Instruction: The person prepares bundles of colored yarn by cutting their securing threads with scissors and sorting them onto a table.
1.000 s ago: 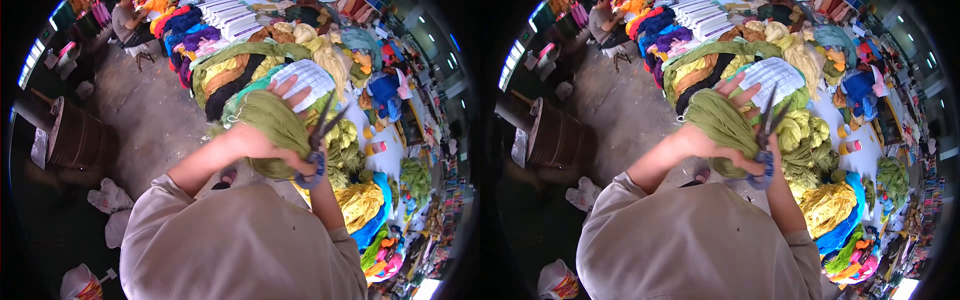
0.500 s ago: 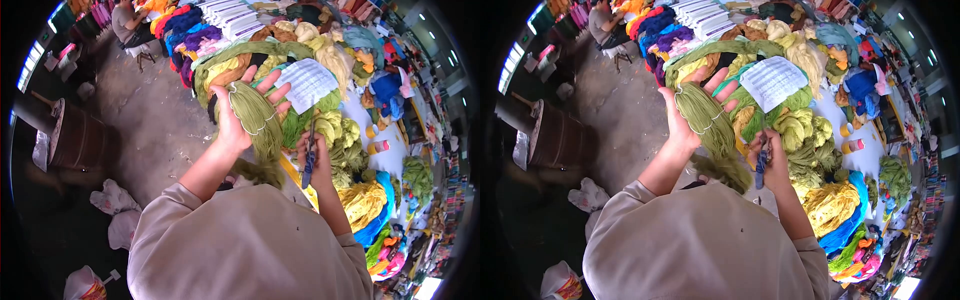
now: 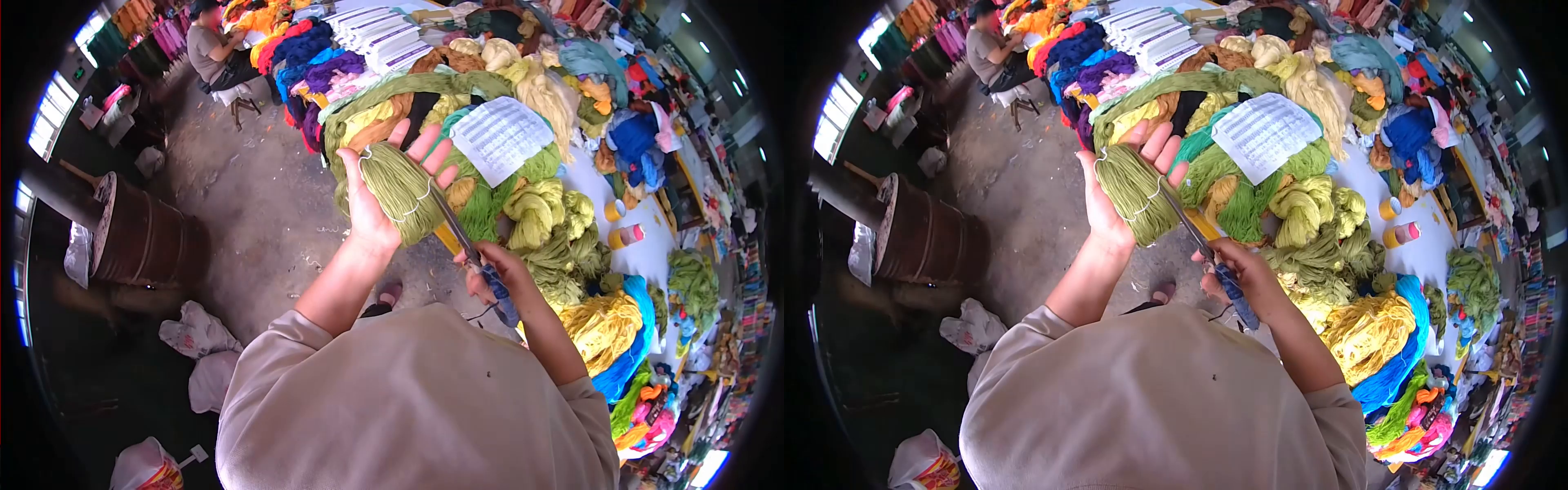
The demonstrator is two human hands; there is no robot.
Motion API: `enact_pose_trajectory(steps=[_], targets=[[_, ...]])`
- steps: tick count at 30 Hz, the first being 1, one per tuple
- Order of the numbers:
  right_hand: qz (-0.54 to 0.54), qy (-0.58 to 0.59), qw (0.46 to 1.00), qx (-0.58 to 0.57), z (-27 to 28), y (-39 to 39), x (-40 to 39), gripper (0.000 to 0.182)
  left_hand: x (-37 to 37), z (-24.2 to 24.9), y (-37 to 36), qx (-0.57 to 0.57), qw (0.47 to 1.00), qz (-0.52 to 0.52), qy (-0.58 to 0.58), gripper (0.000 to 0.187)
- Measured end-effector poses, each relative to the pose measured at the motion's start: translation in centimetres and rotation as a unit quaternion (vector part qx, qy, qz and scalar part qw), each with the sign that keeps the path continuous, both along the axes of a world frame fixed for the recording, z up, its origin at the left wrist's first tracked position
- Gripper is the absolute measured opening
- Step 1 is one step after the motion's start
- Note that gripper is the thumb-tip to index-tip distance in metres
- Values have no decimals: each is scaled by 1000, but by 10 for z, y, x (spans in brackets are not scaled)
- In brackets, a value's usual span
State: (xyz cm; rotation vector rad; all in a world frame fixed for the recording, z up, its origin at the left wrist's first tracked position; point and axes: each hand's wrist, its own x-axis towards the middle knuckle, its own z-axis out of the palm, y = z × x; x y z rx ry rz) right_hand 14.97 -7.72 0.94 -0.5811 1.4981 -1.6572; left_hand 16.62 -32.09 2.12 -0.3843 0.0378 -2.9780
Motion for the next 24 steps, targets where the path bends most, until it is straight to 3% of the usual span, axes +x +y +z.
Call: enact_pose_trajectory(steps=[2,7,11,12,13,14,17,20,21,22,23,24], targets=[[11,-7,1000,-16,-1,-3,-3,22,3,1,2,-74,997,3,-2,93],[3,122,992,-23,3,-9,-5,25,7,1,6,-88,995,4,-56,95],[4,28,999,-24,4,-3,-5,35,4,-6,-2,-64,997,-37,-28,95],[5,26,999,-32,10,-5,-3,52,5,-4,-1,-78,995,-65,-4,95],[4,23,999,-39,15,-6,0,72,8,-3,11,-147,986,-19,-77,94],[-1,30,999,-41,16,-7,1,75,7,-6,17,-155,983,-27,-96,94],[-60,-1,993,-106,21,-12,9,62,5,-12,29,-155,981,-43,-111,93],[-109,76,982,-138,17,-12,6,52,2,-13,38,-172,975,-24,-141,91],[-157,210,960,-93,14,-18,8,42,1,-12,41,-171,973,-19,-156,90],[-133,325,933,-81,16,-23,8,39,-1,-12,45,-171,970,-14,-172,88],[-107,435,892,-66,23,-29,5,38,-1,-10,49,-177,970,-12,-166,85],[-75,570,818,-20,30,-32,-2,38,-4,-12,53,-165,974,-32,-155,85]])
